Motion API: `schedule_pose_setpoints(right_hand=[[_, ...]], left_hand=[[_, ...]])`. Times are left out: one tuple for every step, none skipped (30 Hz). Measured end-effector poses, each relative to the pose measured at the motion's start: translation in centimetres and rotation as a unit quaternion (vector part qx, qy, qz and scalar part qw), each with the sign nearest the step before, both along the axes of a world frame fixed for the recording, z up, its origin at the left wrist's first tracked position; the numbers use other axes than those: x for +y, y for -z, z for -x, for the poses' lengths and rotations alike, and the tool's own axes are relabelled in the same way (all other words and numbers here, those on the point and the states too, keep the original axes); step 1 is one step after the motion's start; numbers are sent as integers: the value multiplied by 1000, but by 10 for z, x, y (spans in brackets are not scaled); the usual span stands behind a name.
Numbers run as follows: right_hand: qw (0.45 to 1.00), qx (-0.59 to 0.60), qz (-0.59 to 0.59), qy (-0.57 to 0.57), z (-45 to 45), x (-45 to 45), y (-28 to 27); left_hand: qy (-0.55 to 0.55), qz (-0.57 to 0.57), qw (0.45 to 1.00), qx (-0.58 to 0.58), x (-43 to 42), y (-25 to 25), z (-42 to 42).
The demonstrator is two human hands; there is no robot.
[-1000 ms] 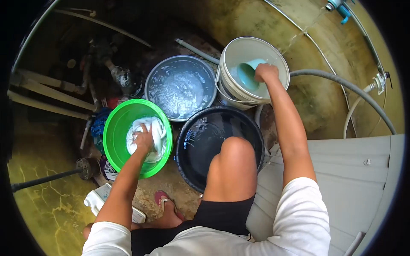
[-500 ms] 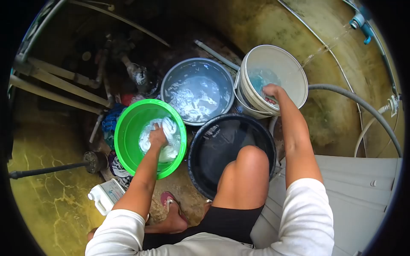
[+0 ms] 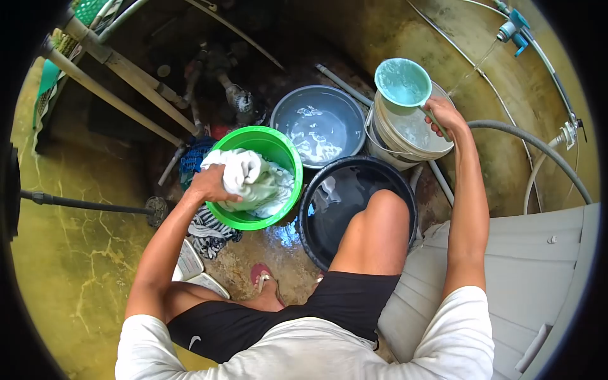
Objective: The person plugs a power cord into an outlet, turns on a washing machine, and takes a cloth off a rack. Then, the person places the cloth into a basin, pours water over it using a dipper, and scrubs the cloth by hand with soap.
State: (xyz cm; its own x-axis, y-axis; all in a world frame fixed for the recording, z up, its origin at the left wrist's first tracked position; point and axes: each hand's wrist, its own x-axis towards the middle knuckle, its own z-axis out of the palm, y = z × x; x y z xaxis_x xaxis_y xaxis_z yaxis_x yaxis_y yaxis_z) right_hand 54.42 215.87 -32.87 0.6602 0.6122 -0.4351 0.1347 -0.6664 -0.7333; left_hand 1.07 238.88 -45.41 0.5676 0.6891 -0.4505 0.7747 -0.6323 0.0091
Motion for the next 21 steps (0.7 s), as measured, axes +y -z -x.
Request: schedule_pose_setpoints(right_hand=[[1000,-3,-15,-6,8,2,-8],[999,-7,-29,-11,17,3,-15],[999,-9,-32,-9,30,5,-22],[998,-20,-56,-34,47,9,-30],[995,-29,-78,-58,62,12,-34],[992,-21,-86,-85,75,15,-32],[989,-15,-94,-112,87,19,-32],[987,-38,-84,-133,106,23,-37],[981,-77,-89,-151,127,28,-36],[975,-115,-94,-166,145,34,-31],[964,-166,-90,-185,155,42,-21],[952,-209,-79,-207,167,47,-3],[934,-278,-72,-211,181,52,12],[920,-316,-56,-223,199,57,13],[907,-349,-38,-235,218,58,16],[895,-372,-38,-243,233,62,22],[882,-396,-37,-250,243,66,30],[883,-394,-36,-253,251,68,41],[866,-420,-77,-260,256,71,53],[847,-444,-118,-266,262,73,62],[849,-440,-117,-268,267,74,70]], left_hand=[[32,-62,996,58,-12,0,-1],[64,-124,984,115,-24,6,-4],[66,-126,983,113,-26,26,-5],[75,-41,992,95,-23,61,-10],[84,47,992,78,-22,96,-14],[26,83,995,53,-30,129,-18],[-3,100,994,38,-30,156,-22],[-32,117,992,23,-32,183,-26],[-72,129,989,18,-28,204,-31],[-110,141,984,15,-25,212,-35],[-104,138,985,11,-18,211,-40],[-100,159,981,-42,-21,213,-31],[-98,174,975,-98,-15,211,-22],[-98,185,966,-154,-7,207,-12],[-98,198,953,-205,-8,199,-2],[-102,195,954,-204,-5,190,0],[-105,198,961,-161,-7,163,-5],[-108,205,966,-115,-17,132,-10],[-110,212,969,-70,-24,106,-16],[-112,218,969,-23,-27,96,-17],[-114,221,968,-19,-27,99,-15]])
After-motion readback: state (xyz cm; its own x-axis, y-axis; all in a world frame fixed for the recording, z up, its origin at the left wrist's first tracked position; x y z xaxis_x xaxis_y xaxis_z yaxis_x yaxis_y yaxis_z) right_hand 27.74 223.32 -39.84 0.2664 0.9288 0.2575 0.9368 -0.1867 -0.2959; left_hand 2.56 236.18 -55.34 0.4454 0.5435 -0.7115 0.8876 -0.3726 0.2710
